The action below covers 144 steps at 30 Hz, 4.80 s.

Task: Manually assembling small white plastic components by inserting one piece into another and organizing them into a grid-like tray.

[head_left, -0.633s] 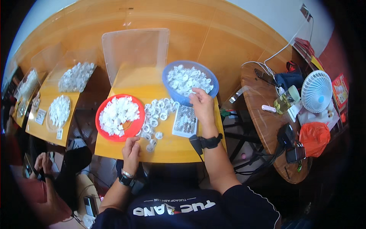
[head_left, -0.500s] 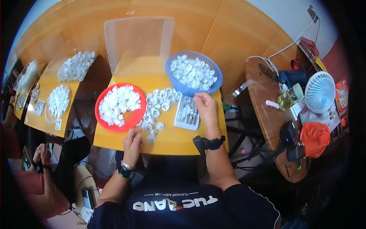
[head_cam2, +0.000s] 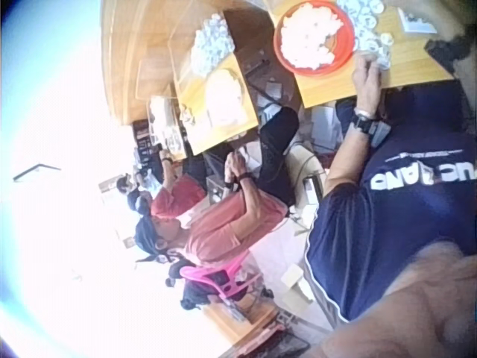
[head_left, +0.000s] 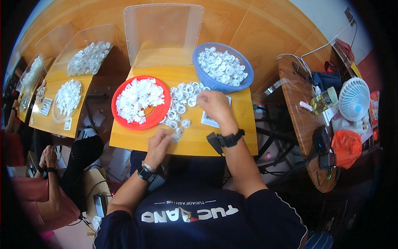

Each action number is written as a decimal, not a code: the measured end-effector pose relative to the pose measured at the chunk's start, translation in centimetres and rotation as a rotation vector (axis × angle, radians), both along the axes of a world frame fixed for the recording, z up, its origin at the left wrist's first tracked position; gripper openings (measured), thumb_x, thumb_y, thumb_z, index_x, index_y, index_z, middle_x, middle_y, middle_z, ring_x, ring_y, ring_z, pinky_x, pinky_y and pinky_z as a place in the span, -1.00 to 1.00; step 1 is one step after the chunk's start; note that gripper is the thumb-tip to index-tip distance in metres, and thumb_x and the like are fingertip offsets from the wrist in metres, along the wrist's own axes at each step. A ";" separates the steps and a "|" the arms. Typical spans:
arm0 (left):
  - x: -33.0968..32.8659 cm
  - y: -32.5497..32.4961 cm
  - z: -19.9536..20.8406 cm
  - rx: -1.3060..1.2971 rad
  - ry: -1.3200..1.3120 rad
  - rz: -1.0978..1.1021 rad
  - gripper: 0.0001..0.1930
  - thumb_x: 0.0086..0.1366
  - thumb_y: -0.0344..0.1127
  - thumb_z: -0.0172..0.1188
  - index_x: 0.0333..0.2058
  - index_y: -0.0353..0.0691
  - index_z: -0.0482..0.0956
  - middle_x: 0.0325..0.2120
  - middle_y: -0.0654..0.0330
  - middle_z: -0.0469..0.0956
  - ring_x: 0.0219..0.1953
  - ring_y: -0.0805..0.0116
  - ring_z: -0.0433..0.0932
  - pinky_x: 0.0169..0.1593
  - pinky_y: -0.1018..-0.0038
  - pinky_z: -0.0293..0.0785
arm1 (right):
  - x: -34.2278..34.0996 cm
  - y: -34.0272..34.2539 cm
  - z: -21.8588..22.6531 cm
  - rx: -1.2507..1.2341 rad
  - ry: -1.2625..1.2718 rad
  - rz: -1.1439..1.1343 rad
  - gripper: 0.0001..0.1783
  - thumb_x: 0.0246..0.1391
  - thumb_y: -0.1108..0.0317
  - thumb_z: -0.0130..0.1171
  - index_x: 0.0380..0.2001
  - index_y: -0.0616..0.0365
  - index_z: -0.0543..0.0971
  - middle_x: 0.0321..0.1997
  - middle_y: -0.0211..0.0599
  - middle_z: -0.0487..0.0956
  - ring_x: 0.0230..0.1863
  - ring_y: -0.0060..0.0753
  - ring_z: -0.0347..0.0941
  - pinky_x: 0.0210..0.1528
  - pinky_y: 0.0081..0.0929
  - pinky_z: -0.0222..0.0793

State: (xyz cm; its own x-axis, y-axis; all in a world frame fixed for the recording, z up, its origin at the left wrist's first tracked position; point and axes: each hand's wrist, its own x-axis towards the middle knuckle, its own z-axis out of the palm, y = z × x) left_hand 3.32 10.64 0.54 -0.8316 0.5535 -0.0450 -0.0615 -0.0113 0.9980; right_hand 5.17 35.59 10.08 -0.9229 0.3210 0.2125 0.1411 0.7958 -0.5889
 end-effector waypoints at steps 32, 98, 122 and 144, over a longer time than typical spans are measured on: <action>-1.4 -0.9 5.2 0.798 -0.584 -0.466 -0.60 0.40 -0.16 -0.10 0.08 -0.29 0.27 -0.39 0.06 0.52 -0.45 0.33 0.52 -0.38 0.50 0.45 | 3.7 -11.0 5.1 -0.753 -0.010 0.332 -0.84 0.09 0.55 0.12 -0.28 0.44 0.57 -0.47 -0.23 0.61 -0.47 -0.62 0.53 -0.44 -0.67 0.42; -0.3 -2.3 9.1 0.886 -0.790 -0.520 -0.82 0.34 -0.33 0.03 -0.14 -0.26 0.40 -0.19 0.17 0.49 -0.18 0.40 0.50 -0.11 0.55 0.47 | 5.6 -10.2 1.5 -0.850 0.361 0.148 -0.86 0.12 0.46 0.18 -0.26 0.27 0.59 -0.36 -0.47 0.58 -0.34 -0.76 0.43 -0.29 -0.71 0.35; 0.9 -1.2 9.5 0.813 -0.621 -0.413 -0.82 0.35 -0.32 0.01 -0.15 -0.28 0.39 -0.32 0.18 0.49 -0.36 0.43 0.47 -0.27 0.54 0.43 | 7.4 -13.1 3.2 -0.174 0.652 0.162 -0.84 -0.17 0.58 0.27 -0.43 0.19 0.56 -0.32 -0.25 0.54 -0.29 -0.25 0.48 -0.27 -0.42 0.40; 1.1 -1.2 6.3 0.787 -0.712 -0.417 -0.83 0.36 -0.31 0.01 -0.17 -0.25 0.40 -0.35 0.19 0.49 -0.38 0.42 0.47 -0.29 0.53 0.42 | 7.0 -10.5 -0.6 -1.171 0.301 0.275 -0.89 0.06 0.52 0.23 -0.37 0.24 0.49 -0.43 -0.38 0.55 -0.42 -0.59 0.49 -0.29 -0.61 0.44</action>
